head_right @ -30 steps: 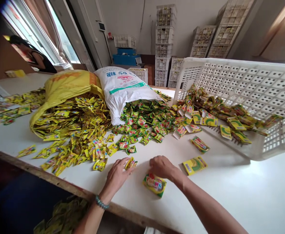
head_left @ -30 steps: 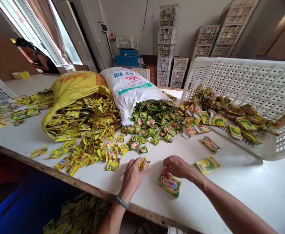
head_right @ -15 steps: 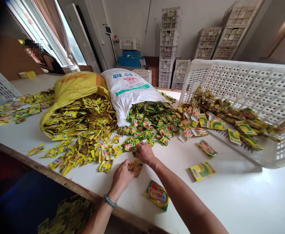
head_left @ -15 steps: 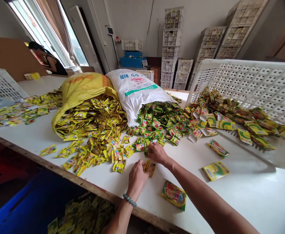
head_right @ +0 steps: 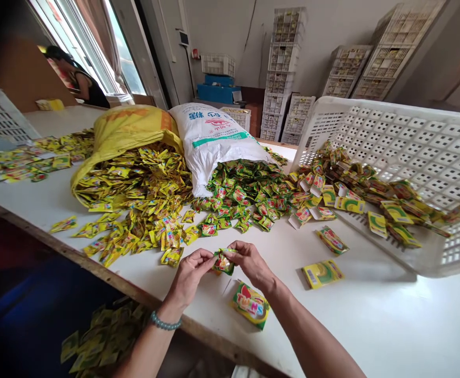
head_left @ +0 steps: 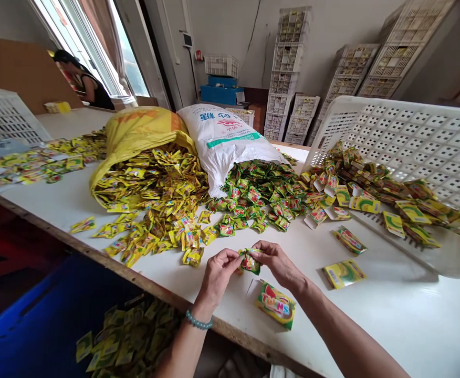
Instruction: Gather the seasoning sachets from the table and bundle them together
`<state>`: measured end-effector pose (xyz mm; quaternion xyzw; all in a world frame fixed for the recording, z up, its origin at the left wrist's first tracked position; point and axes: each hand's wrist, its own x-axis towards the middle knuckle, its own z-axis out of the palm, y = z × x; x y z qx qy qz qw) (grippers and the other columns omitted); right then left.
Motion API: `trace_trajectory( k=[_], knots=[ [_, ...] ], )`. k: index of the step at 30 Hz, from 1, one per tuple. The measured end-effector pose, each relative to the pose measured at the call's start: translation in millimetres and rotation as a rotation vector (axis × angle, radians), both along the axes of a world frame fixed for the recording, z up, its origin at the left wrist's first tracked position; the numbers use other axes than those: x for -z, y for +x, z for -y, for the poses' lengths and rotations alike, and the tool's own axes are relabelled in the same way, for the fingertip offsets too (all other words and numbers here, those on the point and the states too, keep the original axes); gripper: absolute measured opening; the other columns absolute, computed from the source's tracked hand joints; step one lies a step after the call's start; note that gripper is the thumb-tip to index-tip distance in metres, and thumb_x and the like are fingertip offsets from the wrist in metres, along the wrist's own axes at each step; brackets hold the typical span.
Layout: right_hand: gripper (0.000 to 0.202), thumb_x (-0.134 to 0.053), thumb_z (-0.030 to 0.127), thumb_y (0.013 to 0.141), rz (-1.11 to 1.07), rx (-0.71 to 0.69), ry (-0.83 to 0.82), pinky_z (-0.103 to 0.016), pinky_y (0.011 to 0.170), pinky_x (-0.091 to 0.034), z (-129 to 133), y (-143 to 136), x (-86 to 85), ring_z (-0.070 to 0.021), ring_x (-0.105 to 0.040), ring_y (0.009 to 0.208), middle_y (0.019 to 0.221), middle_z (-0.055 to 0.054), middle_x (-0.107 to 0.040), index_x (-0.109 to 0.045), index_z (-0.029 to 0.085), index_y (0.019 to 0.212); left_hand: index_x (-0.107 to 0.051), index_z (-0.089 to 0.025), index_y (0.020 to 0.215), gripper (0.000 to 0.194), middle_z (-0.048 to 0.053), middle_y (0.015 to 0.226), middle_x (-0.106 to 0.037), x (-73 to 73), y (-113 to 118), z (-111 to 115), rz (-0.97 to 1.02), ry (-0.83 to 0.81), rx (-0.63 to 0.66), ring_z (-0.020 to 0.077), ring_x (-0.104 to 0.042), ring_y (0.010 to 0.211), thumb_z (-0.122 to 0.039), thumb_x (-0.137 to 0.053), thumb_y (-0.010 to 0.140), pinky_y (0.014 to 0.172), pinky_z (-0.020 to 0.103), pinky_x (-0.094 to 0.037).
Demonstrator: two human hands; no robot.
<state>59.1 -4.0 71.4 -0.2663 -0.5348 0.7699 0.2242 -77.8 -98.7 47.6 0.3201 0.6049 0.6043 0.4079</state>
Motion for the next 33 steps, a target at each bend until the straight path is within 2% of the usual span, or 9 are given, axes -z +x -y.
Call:
trace_trajectory(
  k=[4, 8, 12, 14, 16, 20, 25, 29, 33],
  knots=[
    [0.034, -0.082, 0.04, 0.063, -0.149, 0.131, -0.25, -0.025, 0.063, -0.041, 12, -12, -5.1, -0.0111, -0.053, 0.062, 0.069, 0.002, -0.062, -0.063, 0.017, 0.08, -0.061, -0.018, 0.073, 0.02, -0.002, 0.063, -0.06, -7.7, 3, 2, -0.137, 0.065, -0.095, 0.0125, -0.053, 0.061, -0.037, -0.066, 0.076, 0.06, 0.023, -0.043],
    [0.034, -0.082, 0.04, 0.062, -0.133, 0.192, -0.228, -0.023, 0.053, -0.036, 15, -27, -12.8, -0.0091, -0.045, 0.052, 0.055, 0.004, -0.053, -0.06, 0.015, 0.069, -0.062, -0.019, 0.074, 0.018, -0.002, 0.065, -0.06, -17.3, 4, 0, -0.325, 0.08, -0.041, 0.0123, -0.051, 0.059, -0.036, -0.062, 0.08, 0.057, 0.022, -0.041],
    [0.039, -0.084, 0.04, 0.055, -0.141, 0.18, -0.287, -0.022, 0.048, -0.03, 8, -36, -22.3, -0.007, -0.038, 0.048, 0.051, 0.007, -0.047, -0.054, 0.017, 0.061, -0.061, -0.019, 0.075, 0.018, -0.003, 0.065, -0.058, -26.1, 1, -4, -0.259, 0.142, -0.067, 0.0123, -0.052, 0.061, -0.037, -0.063, 0.079, 0.058, 0.022, -0.042],
    [0.038, -0.082, 0.044, 0.059, -0.099, 0.082, -0.191, -0.022, 0.05, -0.032, 1, -36, -26.0, -0.0076, -0.041, 0.051, 0.056, 0.005, -0.051, -0.057, 0.017, 0.066, -0.061, -0.019, 0.076, 0.019, -0.002, 0.066, -0.058, -27.0, -3, -5, -0.194, 0.149, -0.111, 0.0128, -0.053, 0.063, -0.037, -0.064, 0.078, 0.06, 0.023, -0.044],
    [0.038, -0.08, 0.048, 0.062, -0.009, -0.005, 0.015, -0.023, 0.052, -0.032, -7, -35, -26.9, -0.0077, -0.041, 0.052, 0.058, 0.005, -0.051, -0.059, 0.016, 0.067, -0.061, -0.018, 0.076, 0.021, -0.001, 0.067, -0.059, -23.8, -7, -5, -0.167, 0.12, -0.142, 0.0135, -0.055, 0.064, -0.039, -0.064, 0.076, 0.061, 0.023, -0.045],
    [0.039, -0.075, 0.05, 0.064, 0.27, -0.017, 0.357, -0.023, 0.047, -0.025, -20, -35, -13.1, -0.0072, -0.032, 0.048, 0.049, 0.006, -0.044, -0.056, 0.017, 0.056, -0.06, -0.019, 0.078, 0.026, 0.0, 0.066, -0.063, -5.9, -16, 0, -0.209, -0.054, -0.144, 0.0155, -0.059, 0.063, -0.044, -0.059, 0.077, 0.062, 0.026, -0.048],
    [0.012, -0.074, 0.025, 0.06, 0.498, -0.001, 0.555, -0.024, 0.053, -0.032, -15, -38, 26.7, -0.0121, -0.045, 0.057, 0.054, 0.002, -0.055, -0.064, 0.019, 0.056, -0.061, -0.021, 0.075, 0.01, 0.0, 0.06, -0.065, 18.8, -27, 12, -0.314, -0.263, -0.2, 0.0176, -0.059, 0.058, -0.028, -0.066, 0.07, 0.059, 0.027, -0.042],
    [0.009, -0.074, 0.021, 0.058, 0.526, 0.068, 0.532, -0.026, 0.058, -0.034, -11, -36, 45.7, -0.0138, -0.047, 0.061, 0.06, 0.001, -0.059, -0.065, 0.019, 0.058, -0.065, -0.021, 0.071, 0.006, 0.003, 0.062, -0.067, 24.2, -24, 15, -0.364, -0.345, -0.183, 0.02, -0.061, 0.065, -0.018, -0.067, 0.067, 0.064, 0.029, -0.041],
    [0.032, -0.071, 0.046, 0.067, 0.415, 0.072, 0.354, -0.025, 0.053, -0.035, -7, -22, 36.3, -0.0108, -0.043, 0.053, 0.055, 0.002, -0.054, -0.06, 0.017, 0.062, -0.07, -0.018, 0.085, 0.024, 0.006, 0.076, -0.072, 17.0, -7, 9, -0.251, -0.277, -0.075, 0.0202, -0.064, 0.074, -0.039, -0.059, 0.079, 0.067, 0.029, -0.046]
  ],
)
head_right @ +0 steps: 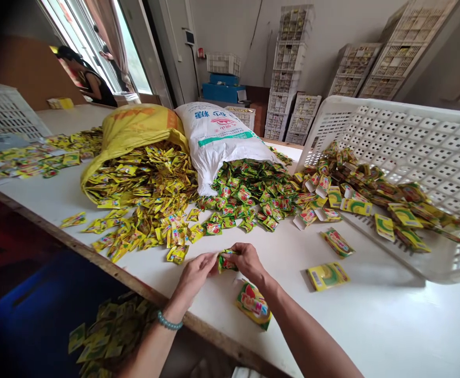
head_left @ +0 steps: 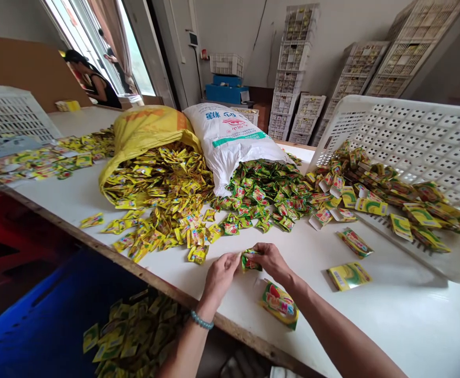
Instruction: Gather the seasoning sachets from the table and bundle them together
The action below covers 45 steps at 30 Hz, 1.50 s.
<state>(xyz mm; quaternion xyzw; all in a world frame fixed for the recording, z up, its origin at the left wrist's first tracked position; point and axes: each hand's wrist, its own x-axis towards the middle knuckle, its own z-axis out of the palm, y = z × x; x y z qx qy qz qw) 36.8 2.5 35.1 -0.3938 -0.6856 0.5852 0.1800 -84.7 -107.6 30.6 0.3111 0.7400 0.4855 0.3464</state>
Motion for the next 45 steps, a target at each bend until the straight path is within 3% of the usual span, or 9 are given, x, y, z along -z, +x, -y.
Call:
trace_trajectory(
  k=[4, 7, 11, 16, 22, 29, 38, 41, 45],
  knots=[
    [0.042, -0.075, 0.055, 0.063, -0.265, 0.011, -0.276, -0.024, 0.053, -0.033, 11, 17, -22.3, -0.0093, -0.041, 0.052, 0.056, 0.003, -0.054, -0.061, 0.015, 0.065, -0.071, -0.014, 0.085, 0.04, 0.006, 0.077, -0.072, -13.3, 16, -6, 0.461, 0.199, 0.044, 0.0171, -0.062, 0.069, -0.051, -0.069, 0.07, 0.065, 0.026, -0.048],
    [0.042, -0.074, 0.056, 0.067, -0.295, 0.01, -0.291, -0.024, 0.053, -0.031, 19, 27, -31.6, -0.0087, -0.039, 0.051, 0.054, 0.003, -0.052, -0.061, 0.015, 0.064, -0.07, -0.014, 0.075, 0.04, 0.003, 0.068, -0.069, -21.6, 22, -7, 0.622, 0.215, 0.027, 0.0148, -0.059, 0.062, -0.051, -0.076, 0.061, 0.061, 0.026, -0.048],
    [0.045, -0.068, 0.06, 0.071, -0.196, -0.042, -0.172, -0.024, 0.051, -0.03, 21, 38, -32.1, -0.0092, -0.038, 0.051, 0.054, 0.005, -0.047, -0.059, 0.017, 0.064, -0.066, -0.015, 0.069, 0.041, 0.0, 0.059, -0.063, -24.5, 27, -6, 0.534, 0.143, 0.077, 0.0126, -0.053, 0.053, -0.056, -0.07, 0.064, 0.054, 0.024, -0.044],
    [0.04, -0.07, 0.056, 0.071, -0.052, 0.014, 0.3, -0.029, 0.063, -0.04, 17, 50, -31.9, -0.0155, -0.05, 0.069, 0.071, -0.002, -0.056, -0.061, 0.019, 0.058, -0.062, -0.017, 0.059, 0.041, -0.002, 0.052, -0.057, -16.0, 31, -6, 0.361, 0.118, 0.109, 0.0127, -0.05, 0.052, -0.056, -0.067, 0.068, 0.051, 0.023, -0.039],
    [0.04, -0.072, 0.055, 0.065, -0.248, 0.334, -0.091, -0.026, 0.048, -0.034, 22, 50, -29.6, -0.0115, -0.041, 0.05, 0.054, 0.004, -0.048, -0.053, 0.02, 0.064, -0.067, -0.017, 0.073, 0.039, 0.0, 0.063, -0.065, -13.8, 49, -11, 0.334, 0.203, 0.015, 0.0166, -0.059, 0.063, -0.056, -0.064, 0.073, 0.062, 0.025, -0.046],
    [0.042, -0.068, 0.052, 0.071, -0.203, 0.607, 0.189, -0.026, 0.053, -0.031, 36, 43, -14.4, -0.0117, -0.034, 0.055, 0.055, 0.006, -0.038, -0.04, 0.023, 0.058, -0.068, -0.016, 0.084, 0.036, 0.001, 0.073, -0.069, -28.1, 73, -13, 0.454, 0.256, -0.021, 0.0149, -0.06, 0.07, -0.046, -0.076, 0.066, 0.069, 0.025, -0.047],
    [0.039, -0.084, 0.04, 0.054, -0.566, 0.321, -0.632, -0.024, 0.06, -0.041, 23, 73, -32.2, -0.0113, -0.049, 0.061, 0.068, 0.002, -0.056, -0.055, 0.019, 0.068, -0.071, -0.016, 0.079, 0.031, 0.002, 0.078, -0.073, -34.5, 68, -15, 0.915, 0.248, 0.085, 0.0126, -0.064, 0.072, -0.022, -0.085, 0.053, 0.069, 0.022, -0.048],
    [0.038, -0.079, 0.047, 0.064, -0.493, 0.221, -0.501, -0.025, 0.062, -0.041, 25, 78, -32.4, -0.0123, -0.051, 0.064, 0.074, 0.001, -0.058, -0.059, 0.019, 0.08, -0.07, -0.015, 0.08, 0.03, 0.001, 0.076, -0.073, -32.9, 72, -14, 0.885, 0.249, 0.086, 0.0115, -0.064, 0.07, -0.023, -0.085, 0.055, 0.067, 0.021, -0.047],
    [0.048, -0.064, 0.06, 0.075, -0.215, 0.274, -0.052, -0.025, 0.053, -0.029, 32, 79, -26.1, -0.0105, -0.036, 0.055, 0.054, 0.005, -0.042, -0.049, 0.019, 0.058, -0.068, -0.015, 0.085, 0.032, 0.002, 0.075, -0.073, -28.2, 76, -12, 0.683, 0.257, 0.096, 0.0126, -0.064, 0.07, -0.028, -0.082, 0.06, 0.069, 0.023, -0.048]
  ],
)
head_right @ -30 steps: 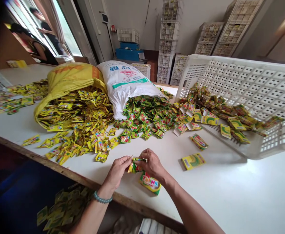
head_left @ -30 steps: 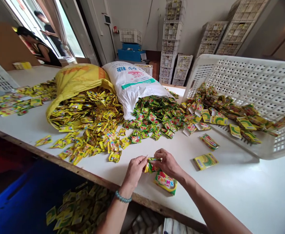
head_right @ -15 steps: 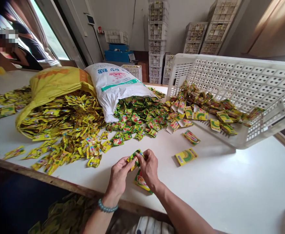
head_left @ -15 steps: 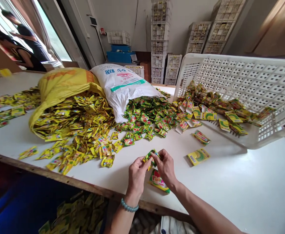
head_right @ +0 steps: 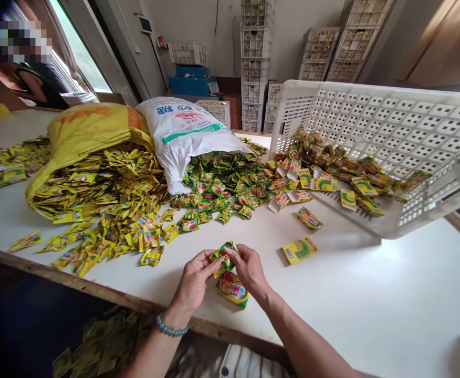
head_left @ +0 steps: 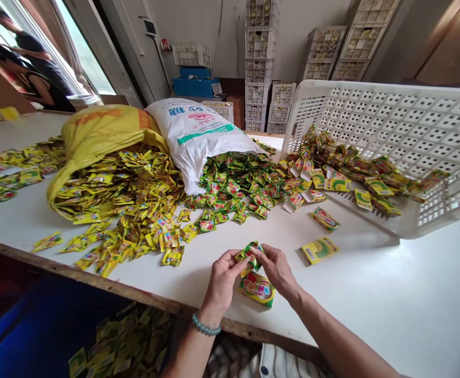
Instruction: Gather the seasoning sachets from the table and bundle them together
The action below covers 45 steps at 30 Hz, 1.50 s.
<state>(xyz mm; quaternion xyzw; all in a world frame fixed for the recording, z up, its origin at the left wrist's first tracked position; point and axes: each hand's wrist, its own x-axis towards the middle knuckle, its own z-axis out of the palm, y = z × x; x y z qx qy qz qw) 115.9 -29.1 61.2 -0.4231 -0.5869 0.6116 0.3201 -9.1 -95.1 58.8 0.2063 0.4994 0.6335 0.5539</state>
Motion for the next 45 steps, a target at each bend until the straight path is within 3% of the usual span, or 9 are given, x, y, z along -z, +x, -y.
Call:
trace_trajectory(
  k=[2, 6, 9, 12, 16, 20, 26, 35, 45],
  knots=[
    [0.049, -0.062, 0.063, 0.075, 0.041, 0.05, 0.053, -0.025, 0.052, -0.027, 2, 0, 0.5, -0.0103, -0.034, 0.054, 0.053, 0.006, -0.038, -0.046, 0.019, 0.057, -0.065, -0.015, 0.088, 0.032, 0.001, 0.074, -0.072, 2.5, 1, -1, -0.124, 0.018, -0.022, 0.0137, -0.064, 0.07, -0.03, -0.08, 0.063, 0.069, 0.024, -0.049],
    [0.043, -0.067, 0.059, 0.072, -0.076, -0.134, -0.098, -0.025, 0.056, -0.035, -2, 4, -1.8, -0.0114, -0.044, 0.059, 0.064, 0.003, -0.053, -0.055, 0.018, 0.071, -0.057, -0.017, 0.089, 0.034, 0.001, 0.073, -0.072, 5.0, 1, -3, -0.25, 0.02, -0.011, 0.0154, -0.066, 0.071, -0.029, -0.078, 0.065, 0.071, 0.026, -0.051],
    [0.044, -0.071, 0.058, 0.069, -0.001, -0.121, -0.077, -0.025, 0.055, -0.034, -13, 19, 1.8, -0.0112, -0.044, 0.058, 0.062, 0.003, -0.054, -0.055, 0.017, 0.069, -0.052, -0.019, 0.09, 0.039, 0.001, 0.071, -0.072, 5.4, -6, 5, -0.316, -0.08, 0.02, 0.0161, -0.067, 0.067, -0.035, -0.076, 0.064, 0.066, 0.026, -0.051],
    [0.045, -0.069, 0.06, 0.069, 0.076, -0.045, -0.081, -0.025, 0.055, -0.031, -24, 44, 9.0, -0.0107, -0.042, 0.057, 0.06, 0.003, -0.052, -0.056, 0.017, 0.069, -0.053, -0.02, 0.076, 0.033, 0.0, 0.06, -0.066, 8.3, -16, 23, -0.532, -0.284, 0.199, 0.0153, -0.062, 0.053, -0.047, -0.068, 0.069, 0.053, 0.025, -0.047],
    [0.049, -0.071, 0.063, 0.066, 0.111, -0.147, -0.188, -0.026, 0.056, -0.029, -18, 68, 17.4, -0.0104, -0.04, 0.058, 0.06, 0.004, -0.05, -0.055, 0.016, 0.068, -0.055, -0.02, 0.061, 0.036, 0.001, 0.056, -0.061, 17.4, -16, 38, -0.871, -0.432, 0.455, 0.0161, -0.058, 0.049, -0.052, -0.055, 0.077, 0.048, 0.025, -0.04],
    [0.051, -0.07, 0.065, 0.067, 0.047, -0.167, -0.24, -0.025, 0.056, -0.027, 5, 61, 25.9, -0.0099, -0.038, 0.058, 0.061, 0.005, -0.046, -0.052, 0.017, 0.07, -0.058, -0.021, 0.075, 0.026, 0.004, 0.071, -0.068, 27.4, -5, 26, -0.974, -0.376, 0.362, 0.0193, -0.065, 0.067, -0.046, -0.052, 0.081, 0.059, 0.027, -0.044],
    [0.048, -0.068, 0.062, 0.072, -0.074, -0.109, -0.216, -0.024, 0.055, -0.028, 24, 47, 38.7, -0.0093, -0.037, 0.057, 0.061, 0.006, -0.044, -0.048, 0.018, 0.07, -0.053, -0.019, 0.085, 0.042, 0.005, 0.076, -0.069, 38.1, 0, 10, -0.68, -0.259, 0.183, 0.0206, -0.065, 0.07, -0.052, -0.07, 0.065, 0.063, 0.029, -0.048],
    [0.038, -0.061, 0.054, 0.08, -0.013, -0.011, 0.043, -0.023, 0.051, -0.031, -3, 48, 9.5, -0.0095, -0.039, 0.055, 0.06, 0.005, -0.046, -0.051, 0.018, 0.073, -0.063, -0.014, 0.098, 0.038, 0.008, 0.092, -0.073, 28.0, -1, 22, -0.377, -0.108, 0.309, 0.0225, -0.066, 0.085, -0.037, -0.072, 0.07, 0.077, 0.031, -0.051],
    [0.037, -0.06, 0.052, 0.085, 0.255, -0.415, 0.486, -0.025, 0.063, -0.042, -37, 37, -7.8, -0.0139, -0.054, 0.07, 0.078, -0.002, -0.056, -0.066, 0.017, 0.074, -0.064, -0.015, 0.106, 0.042, 0.008, 0.1, -0.074, 14.2, 2, 28, -0.131, -0.037, 0.432, 0.0213, -0.066, 0.092, -0.032, -0.078, 0.07, 0.083, 0.029, -0.051]
  ],
)
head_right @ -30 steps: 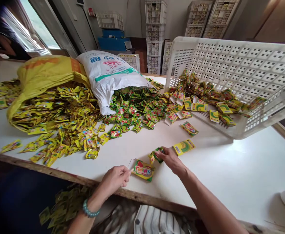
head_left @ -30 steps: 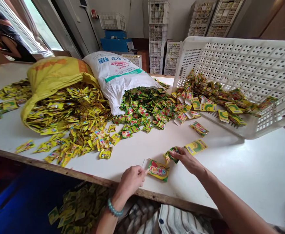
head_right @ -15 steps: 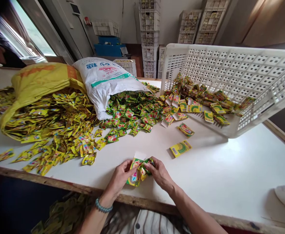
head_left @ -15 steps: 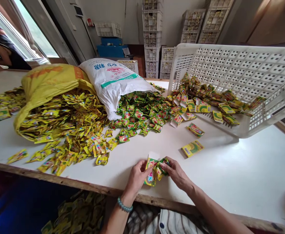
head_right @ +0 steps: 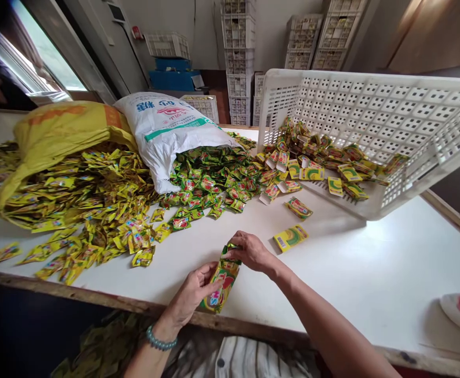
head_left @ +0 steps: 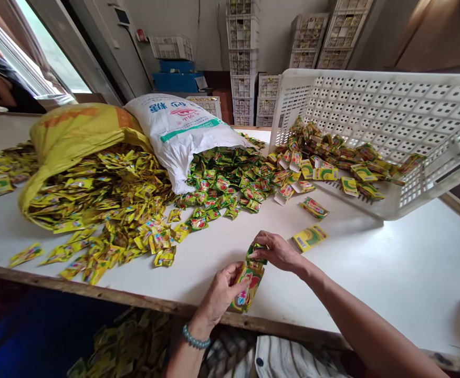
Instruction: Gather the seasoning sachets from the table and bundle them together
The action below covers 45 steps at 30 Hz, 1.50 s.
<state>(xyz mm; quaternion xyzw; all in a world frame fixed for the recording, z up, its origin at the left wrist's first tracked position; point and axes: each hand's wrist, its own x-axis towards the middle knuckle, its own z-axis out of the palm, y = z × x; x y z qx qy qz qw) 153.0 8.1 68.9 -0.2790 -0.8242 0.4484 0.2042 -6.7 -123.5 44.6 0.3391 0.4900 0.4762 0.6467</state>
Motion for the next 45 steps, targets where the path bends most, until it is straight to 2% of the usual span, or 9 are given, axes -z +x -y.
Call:
trace_trajectory(
  k=[8, 11, 14, 18, 27, 30, 36, 42, 45],
  knots=[
    [0.027, -0.065, 0.032, 0.086, 0.109, -0.121, 0.091, -0.022, 0.06, -0.038, 4, -2, -3.1, -0.0101, -0.049, 0.065, 0.074, 0.001, -0.051, -0.058, 0.017, 0.064, -0.063, -0.015, 0.105, 0.047, 0.008, 0.092, -0.076, -0.7, -2, 2, 0.017, -0.052, 0.02, 0.0201, -0.068, 0.083, -0.029, -0.083, 0.065, 0.077, 0.029, -0.052],
    [0.027, -0.071, 0.024, 0.08, 0.204, -0.023, 0.089, -0.021, 0.055, -0.032, 17, -6, -0.8, -0.0085, -0.044, 0.059, 0.066, 0.004, -0.047, -0.055, 0.017, 0.06, -0.063, -0.014, 0.105, 0.047, 0.008, 0.091, -0.076, 1.9, -3, 3, -0.044, -0.037, 0.005, 0.0204, -0.068, 0.084, -0.03, -0.082, 0.065, 0.078, 0.029, -0.051],
    [0.021, -0.07, 0.028, 0.081, 0.147, 0.097, 0.103, -0.021, 0.056, -0.033, 26, -11, 1.4, -0.0096, -0.048, 0.06, 0.065, 0.004, -0.05, -0.06, 0.018, 0.065, -0.063, -0.014, 0.105, 0.047, 0.008, 0.092, -0.075, 2.2, -5, 3, -0.065, -0.033, 0.011, 0.0208, -0.068, 0.086, -0.03, -0.081, 0.065, 0.078, 0.03, -0.051],
    [0.027, -0.061, 0.04, 0.088, 0.063, 0.001, 0.158, -0.022, 0.058, -0.037, 25, -11, -0.3, -0.0112, -0.051, 0.062, 0.068, 0.001, -0.053, -0.065, 0.019, 0.073, -0.064, -0.016, 0.1, 0.044, 0.006, 0.092, -0.074, -0.4, -9, 0, -0.067, -0.037, 0.058, 0.0208, -0.067, 0.086, -0.029, -0.082, 0.063, 0.078, 0.03, -0.051],
    [0.034, -0.033, 0.032, 0.102, 0.053, -0.266, 0.843, -0.03, 0.066, -0.037, 21, -12, 8.9, -0.016, -0.048, 0.065, 0.076, -0.005, -0.057, -0.059, 0.016, 0.089, -0.064, -0.014, 0.091, 0.04, 0.003, 0.087, -0.07, 2.8, -8, -11, -0.064, 0.03, 0.095, 0.0196, -0.063, 0.082, -0.024, -0.085, 0.058, 0.076, 0.03, -0.05],
    [0.034, -0.035, 0.033, 0.101, 0.072, -0.273, 0.721, -0.03, 0.067, -0.039, 22, -11, 5.6, -0.016, -0.05, 0.067, 0.076, -0.005, -0.058, -0.061, 0.016, 0.086, -0.064, -0.013, 0.085, 0.037, 0.002, 0.081, -0.07, 7.1, -4, -11, -0.03, 0.018, 0.039, 0.0193, -0.063, 0.078, -0.026, -0.085, 0.057, 0.073, 0.03, -0.05],
    [0.012, -0.061, 0.027, 0.088, 0.155, -0.246, 0.128, -0.024, 0.067, -0.046, 14, 0, -27.8, -0.0133, -0.059, 0.072, 0.086, -0.003, -0.065, -0.068, 0.02, 0.096, -0.066, -0.014, 0.096, 0.042, 0.005, 0.09, -0.072, 6.1, -4, -10, 0.009, 0.012, 0.066, 0.0221, -0.066, 0.085, -0.029, -0.084, 0.061, 0.078, 0.033, -0.051],
    [0.006, -0.067, 0.017, 0.082, 0.298, -0.268, 0.408, -0.03, 0.071, -0.04, 15, 0, -27.9, -0.0172, -0.054, 0.076, 0.074, -0.003, -0.062, -0.067, 0.018, 0.077, -0.065, -0.014, 0.092, 0.041, 0.005, 0.09, -0.072, 4.6, -5, -13, -0.028, 0.03, 0.096, 0.0218, -0.066, 0.084, -0.03, -0.084, 0.06, 0.076, 0.031, -0.051],
    [0.01, -0.069, 0.023, 0.083, 0.272, -0.28, 0.382, -0.032, 0.075, -0.04, 16, 2, -21.9, -0.0181, -0.052, 0.081, 0.077, -0.004, -0.063, -0.069, 0.019, 0.074, -0.064, -0.014, 0.086, 0.038, 0.004, 0.083, -0.071, 7.3, -2, -11, -0.054, 0.005, 0.041, 0.0212, -0.066, 0.079, -0.033, -0.084, 0.061, 0.07, 0.029, -0.051]
  ],
)
